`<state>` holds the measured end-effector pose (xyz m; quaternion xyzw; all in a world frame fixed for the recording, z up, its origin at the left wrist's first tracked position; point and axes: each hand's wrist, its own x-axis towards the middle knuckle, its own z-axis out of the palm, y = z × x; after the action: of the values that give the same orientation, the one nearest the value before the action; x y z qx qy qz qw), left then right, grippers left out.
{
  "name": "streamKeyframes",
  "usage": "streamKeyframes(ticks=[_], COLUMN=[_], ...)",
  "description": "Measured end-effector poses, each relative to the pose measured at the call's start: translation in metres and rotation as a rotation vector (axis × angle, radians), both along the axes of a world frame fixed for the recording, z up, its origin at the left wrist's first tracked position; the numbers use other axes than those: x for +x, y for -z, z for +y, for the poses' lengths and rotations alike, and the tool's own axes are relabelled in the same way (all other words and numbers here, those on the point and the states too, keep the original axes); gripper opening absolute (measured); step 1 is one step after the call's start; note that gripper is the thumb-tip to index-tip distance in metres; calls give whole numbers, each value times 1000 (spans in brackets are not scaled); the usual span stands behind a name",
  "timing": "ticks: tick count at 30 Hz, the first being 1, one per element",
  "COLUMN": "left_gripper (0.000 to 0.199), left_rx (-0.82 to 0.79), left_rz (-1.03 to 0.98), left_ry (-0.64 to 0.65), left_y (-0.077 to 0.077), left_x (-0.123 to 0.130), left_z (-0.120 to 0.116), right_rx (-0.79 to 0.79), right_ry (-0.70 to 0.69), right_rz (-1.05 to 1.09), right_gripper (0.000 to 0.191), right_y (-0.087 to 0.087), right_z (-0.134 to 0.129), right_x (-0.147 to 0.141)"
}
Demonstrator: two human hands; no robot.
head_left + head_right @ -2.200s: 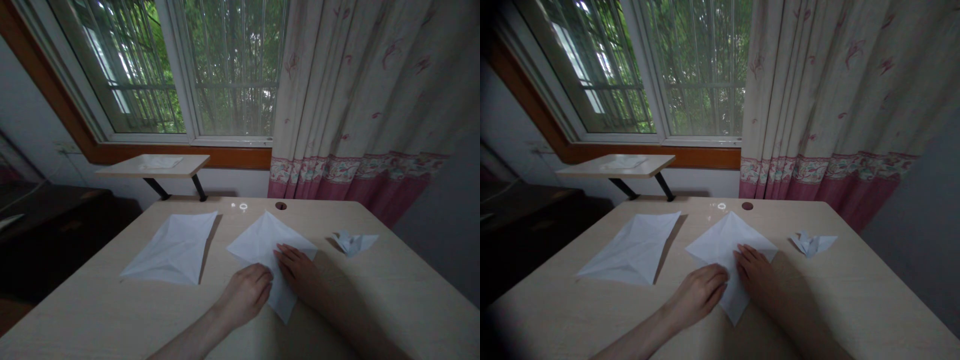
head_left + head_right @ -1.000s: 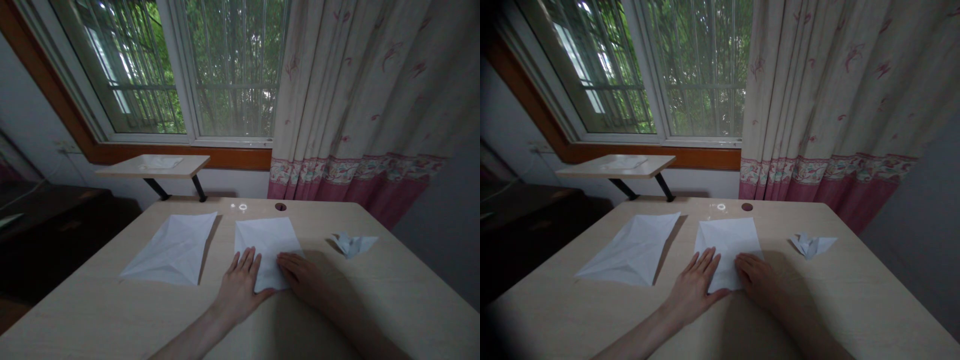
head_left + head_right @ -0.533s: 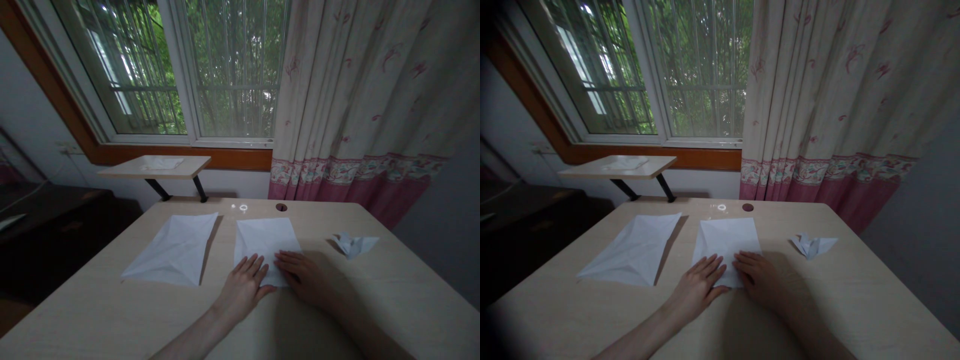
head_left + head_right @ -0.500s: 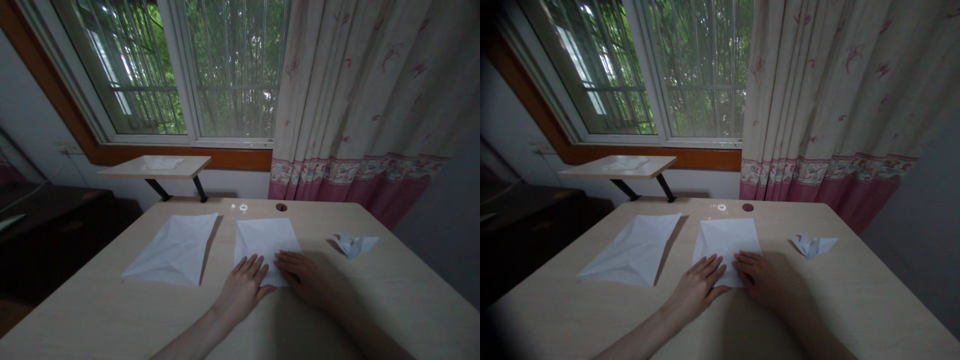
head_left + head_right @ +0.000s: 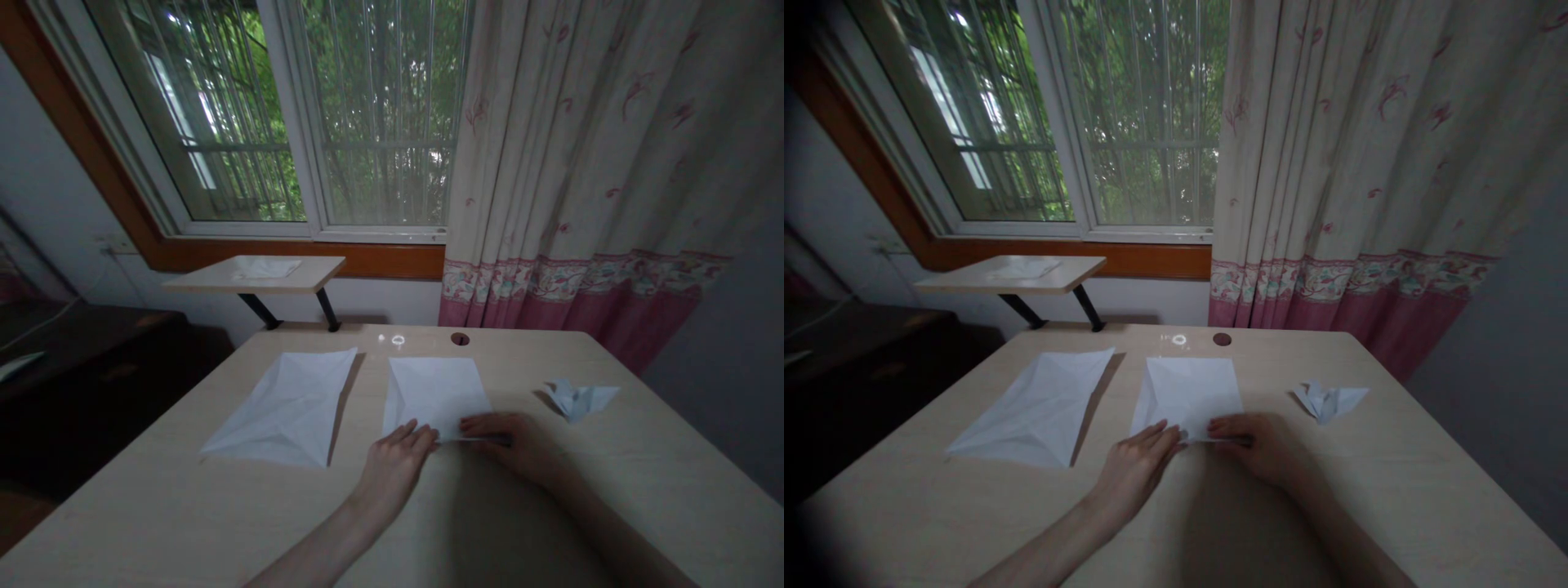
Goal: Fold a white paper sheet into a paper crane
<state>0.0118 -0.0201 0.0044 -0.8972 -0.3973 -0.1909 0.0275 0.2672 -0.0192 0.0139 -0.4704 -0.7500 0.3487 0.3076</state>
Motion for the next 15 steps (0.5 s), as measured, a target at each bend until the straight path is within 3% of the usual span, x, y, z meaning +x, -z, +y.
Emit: streamKeyframes(ticks=[7, 15], left_gripper=[22, 23], left_rx=[-170, -169], left_rz=[-23, -119], left_ry=[-75, -65], left_y=[-10, -2], left_x=[2, 1], left_z=[-4, -3], right_rx=[-13, 129], right_ry=[230, 314], right_rz=[77, 143], right_gripper=[30, 23], right_y=[10, 15], right_z=[5, 6], right_x=[7, 8])
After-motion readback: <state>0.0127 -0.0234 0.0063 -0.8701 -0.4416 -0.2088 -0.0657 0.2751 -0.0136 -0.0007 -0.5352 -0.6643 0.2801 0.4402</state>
